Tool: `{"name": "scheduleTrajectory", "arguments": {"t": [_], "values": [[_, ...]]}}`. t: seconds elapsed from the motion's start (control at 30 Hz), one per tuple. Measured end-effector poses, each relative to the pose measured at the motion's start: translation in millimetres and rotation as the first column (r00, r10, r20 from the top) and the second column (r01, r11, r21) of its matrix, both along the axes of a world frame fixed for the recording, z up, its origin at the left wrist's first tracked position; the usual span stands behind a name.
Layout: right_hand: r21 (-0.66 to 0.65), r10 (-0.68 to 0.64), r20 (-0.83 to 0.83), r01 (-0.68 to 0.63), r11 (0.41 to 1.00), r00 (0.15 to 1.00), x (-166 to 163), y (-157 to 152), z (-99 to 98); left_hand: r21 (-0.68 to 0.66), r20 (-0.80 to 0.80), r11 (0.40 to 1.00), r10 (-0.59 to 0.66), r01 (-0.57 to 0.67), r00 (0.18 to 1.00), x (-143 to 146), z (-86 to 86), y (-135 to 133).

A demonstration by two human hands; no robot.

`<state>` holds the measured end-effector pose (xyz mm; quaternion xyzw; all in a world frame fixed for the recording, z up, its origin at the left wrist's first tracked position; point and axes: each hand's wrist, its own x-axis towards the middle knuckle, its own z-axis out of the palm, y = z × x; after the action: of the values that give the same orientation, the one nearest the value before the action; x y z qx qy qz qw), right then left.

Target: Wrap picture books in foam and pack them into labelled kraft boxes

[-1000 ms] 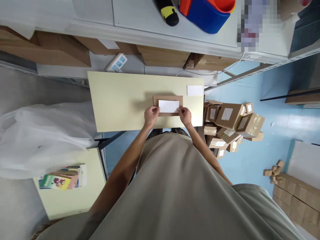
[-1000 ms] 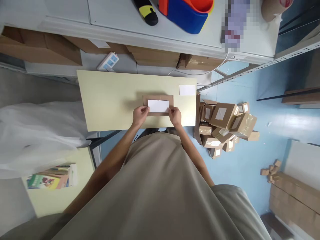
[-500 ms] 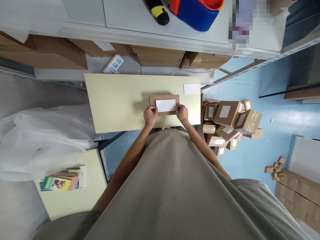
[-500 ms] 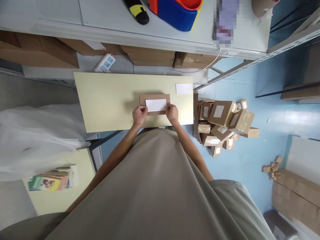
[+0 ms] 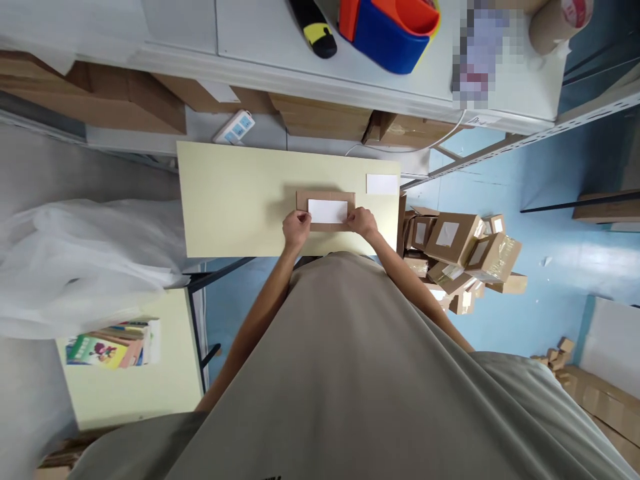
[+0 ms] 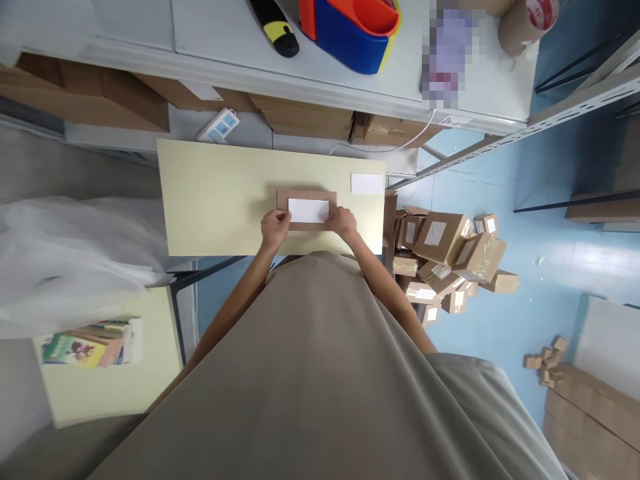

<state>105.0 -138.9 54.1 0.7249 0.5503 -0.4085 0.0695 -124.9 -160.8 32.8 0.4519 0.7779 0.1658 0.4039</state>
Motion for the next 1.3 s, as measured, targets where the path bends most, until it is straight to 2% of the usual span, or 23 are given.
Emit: {"name": "scheduleTrajectory", "arguments": {"t": [0.07, 0.23, 0.3, 0.47, 0.6, 0.73, 0.83, 0.93, 1.03, 1.1, 1.17, 1.3], "values": [[0.012, 0.023, -0.003, -0.023, 1.000, 1.000, -2.9, 15.7, -1.0, -0.006, 0.005, 1.000, -0.006, 0.006, 1.000, -0.7, 1.5, 0.0], [0.136, -0.010, -0.012, 0.012, 0.991, 1.000, -17.9, 45.2, -2.9, -0.002, 0.009, 1.000, 0.004, -0.004, 1.000, -0.3, 5.3, -0.9], [0.147, 0.016, -0.015, -0.014, 0.989, 1.000, -24.7, 43.5, -3.5, 0.000, 0.022, 1.000, 0.017, -0.017, 1.000, 0.2, 5.8, -1.4], [0.024, 0.141, -0.025, -0.140, 0.990, 0.990, -39.4, 24.9, -6.6, 0.014, 0.063, 0.999, 0.031, -0.032, 0.998, -0.2, 3.5, -2.0], [-0.017, 0.137, -0.061, -0.138, 0.990, 0.989, -41.3, 36.3, -8.3, 0.015, 0.074, 0.999, 0.031, -0.032, 0.997, -1.5, 1.2, -1.6], [0.061, 0.025, -0.059, -0.021, 0.998, 0.998, -38.7, 56.2, -7.2, 0.012, 0.086, 1.000, 0.023, -0.024, 0.996, -1.6, 0.5, -1.2], [0.136, -0.034, -0.047, 0.040, 0.990, 0.998, -40.6, 54.2, -5.2, 0.019, 0.096, 0.999, 0.025, -0.027, 0.995, -1.0, 0.1, -1.6], [0.133, 0.008, -0.027, -0.004, 0.991, 1.000, -46.0, 41.6, -2.7, 0.026, 0.110, 0.999, 0.031, -0.034, 0.993, -1.1, -1.0, -2.1], [0.019, 0.145, -0.019, -0.145, 0.989, 0.989, -52.6, 32.7, -0.5, 0.017, 0.133, 1.000, 0.022, -0.024, 0.991, -2.8, -2.6, -2.1], [-0.033, 0.189, -0.032, -0.190, 0.981, 0.981, -57.1, 33.9, -0.3, 0.004, 0.142, 1.000, 0.006, -0.006, 0.990, -4.4, -3.8, -1.9], [-0.026, 0.165, -0.050, -0.166, 0.986, 0.985, -62.3, 40.5, -1.6, -0.004, 0.135, 1.000, -0.018, 0.019, 0.991, -5.9, -4.8, -1.8], [0.090, 0.095, -0.060, -0.090, 0.992, 0.994, -76.8, 55.3, -6.3, -0.002, 0.086, 0.999, -0.053, 0.053, 0.995, -6.1, -5.7, -1.9]]}}
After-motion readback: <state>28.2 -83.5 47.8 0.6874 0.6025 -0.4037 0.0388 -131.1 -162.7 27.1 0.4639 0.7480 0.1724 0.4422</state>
